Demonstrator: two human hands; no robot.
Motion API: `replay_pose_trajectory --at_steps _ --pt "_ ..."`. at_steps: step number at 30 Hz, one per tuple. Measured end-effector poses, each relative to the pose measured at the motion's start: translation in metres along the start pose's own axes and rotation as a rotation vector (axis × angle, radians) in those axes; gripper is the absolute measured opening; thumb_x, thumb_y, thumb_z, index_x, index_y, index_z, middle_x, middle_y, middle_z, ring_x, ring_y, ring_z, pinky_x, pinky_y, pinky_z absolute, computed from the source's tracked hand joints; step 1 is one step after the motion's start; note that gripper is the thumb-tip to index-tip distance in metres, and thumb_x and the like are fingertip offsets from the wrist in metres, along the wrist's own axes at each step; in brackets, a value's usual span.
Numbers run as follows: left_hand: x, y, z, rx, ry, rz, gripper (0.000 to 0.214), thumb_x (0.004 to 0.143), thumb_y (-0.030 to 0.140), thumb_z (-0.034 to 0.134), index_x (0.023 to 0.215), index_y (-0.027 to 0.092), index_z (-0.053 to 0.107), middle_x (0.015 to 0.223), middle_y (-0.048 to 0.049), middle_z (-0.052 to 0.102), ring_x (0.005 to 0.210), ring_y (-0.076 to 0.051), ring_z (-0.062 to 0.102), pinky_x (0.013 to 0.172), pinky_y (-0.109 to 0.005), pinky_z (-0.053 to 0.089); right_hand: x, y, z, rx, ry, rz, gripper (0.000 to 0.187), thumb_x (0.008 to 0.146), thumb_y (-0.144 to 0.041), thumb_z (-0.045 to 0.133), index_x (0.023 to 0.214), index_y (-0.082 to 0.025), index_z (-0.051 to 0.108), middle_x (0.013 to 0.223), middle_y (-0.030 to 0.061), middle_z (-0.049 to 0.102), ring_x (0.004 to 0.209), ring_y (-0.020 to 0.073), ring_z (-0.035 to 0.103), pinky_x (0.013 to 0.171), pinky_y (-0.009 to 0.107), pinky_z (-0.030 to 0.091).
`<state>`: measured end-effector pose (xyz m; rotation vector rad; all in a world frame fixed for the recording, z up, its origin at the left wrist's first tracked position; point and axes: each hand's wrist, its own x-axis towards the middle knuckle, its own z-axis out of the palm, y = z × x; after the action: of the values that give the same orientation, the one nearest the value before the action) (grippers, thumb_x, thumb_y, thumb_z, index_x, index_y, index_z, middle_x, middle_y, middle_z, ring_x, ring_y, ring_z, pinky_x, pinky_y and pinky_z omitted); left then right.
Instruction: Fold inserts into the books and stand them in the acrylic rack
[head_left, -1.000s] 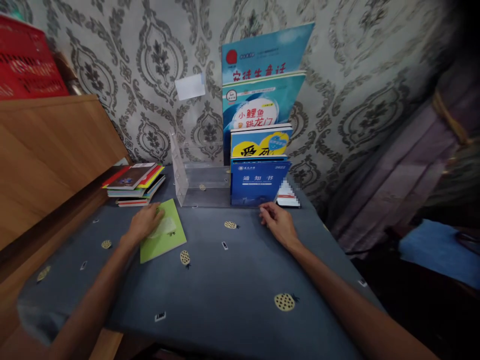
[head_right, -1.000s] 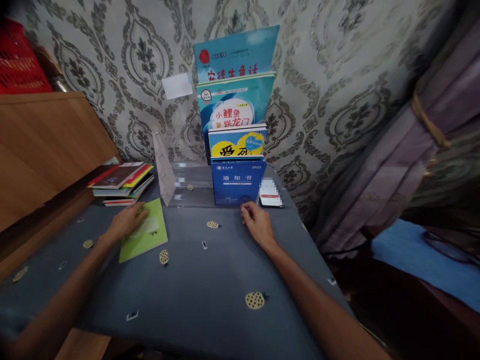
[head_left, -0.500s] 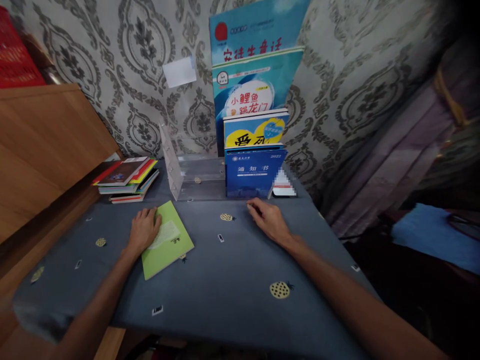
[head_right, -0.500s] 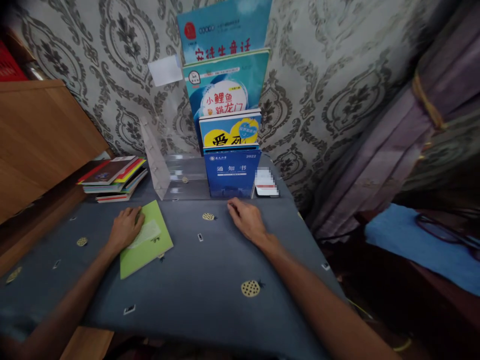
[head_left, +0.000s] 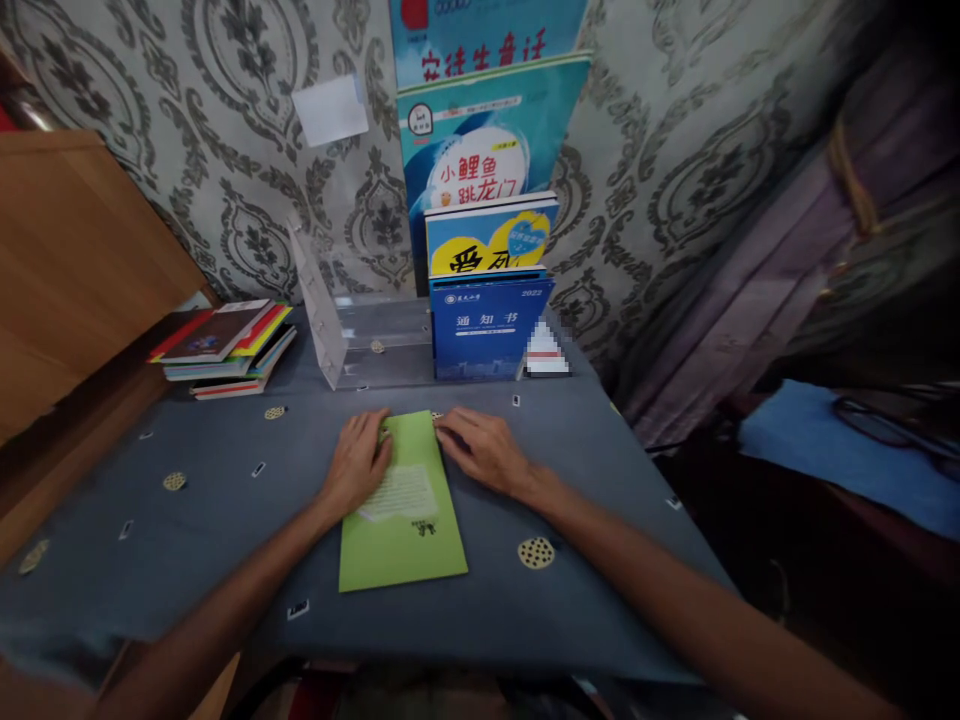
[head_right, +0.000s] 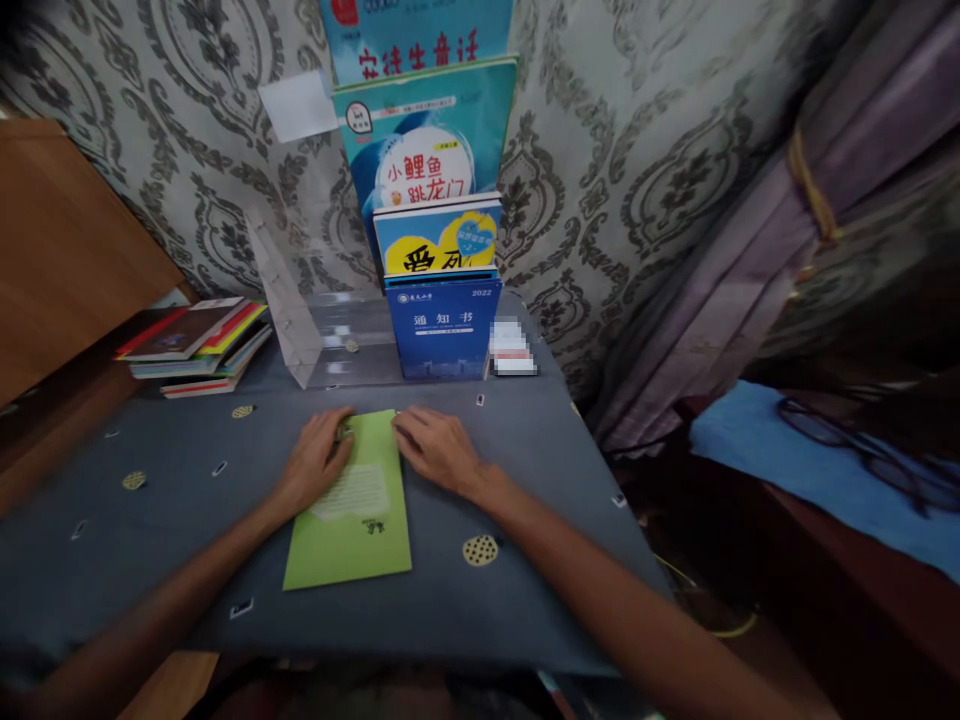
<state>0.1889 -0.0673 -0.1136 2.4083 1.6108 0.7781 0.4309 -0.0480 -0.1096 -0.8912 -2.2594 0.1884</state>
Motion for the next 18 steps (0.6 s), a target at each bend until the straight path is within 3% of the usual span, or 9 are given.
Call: replay_pose_trajectory --at_steps 4,8,14,18 --pt "0.021 0.023 0.031 -0.251 0.037 0.055 0.045 0.095 0.017 0.037 0.138 0.019 0.047 0.129 -0.0139 0.062 0.124 -0.025 0.056 0.108 -0.048 0.044 0.001 -0.012 0.004 0.031 -0.022 -0.108 0.019 0.101 -0.023 0.043 0.098 -0.020 0.062 0.094 0.0092 0.069 0.089 0.0229 0.065 0.082 0.036 0.053" --pt "0.032 0.031 0.049 -0.315 0.004 0.106 0.057 0.085 0.007 0.038 0.141 0.018 0.044 0.133 -0.0147 0.060 0.127 -0.024 0.056 0.109 -0.047 0.045 0.000 -0.010 0.008 0.014 -0.065 -0.021 0.015 0.099 -0.020 0.045 0.104 -0.019 0.060 0.101 0.0114 0.068 0.096 0.0250 0.063 0.089 0.043 0.053" --pt "0.031 0.028 0.044 -0.181 -0.108 0.157 0.048 0.098 0.019 0.032 0.146 0.015 0.039 0.144 -0.0182 0.056 0.136 -0.025 0.051 0.117 -0.052 0.038 -0.009 0.007 0.006 0.025 -0.167 0.101 0.039 0.100 -0.028 0.048 0.137 -0.016 0.050 0.137 0.0186 0.060 0.128 0.0296 0.055 0.108 0.053 0.047" --pt "0.030 0.021 0.036 -0.053 -0.203 0.157 0.053 0.103 0.035 0.031 0.151 0.014 0.034 0.155 -0.0180 0.046 0.148 -0.026 0.037 0.122 -0.052 0.028 -0.022 0.018 0.002 -0.023 -0.234 0.144 0.047 0.103 -0.035 0.043 0.145 -0.014 0.047 0.153 0.0188 0.047 0.145 0.0299 0.041 0.118 0.056 0.035"
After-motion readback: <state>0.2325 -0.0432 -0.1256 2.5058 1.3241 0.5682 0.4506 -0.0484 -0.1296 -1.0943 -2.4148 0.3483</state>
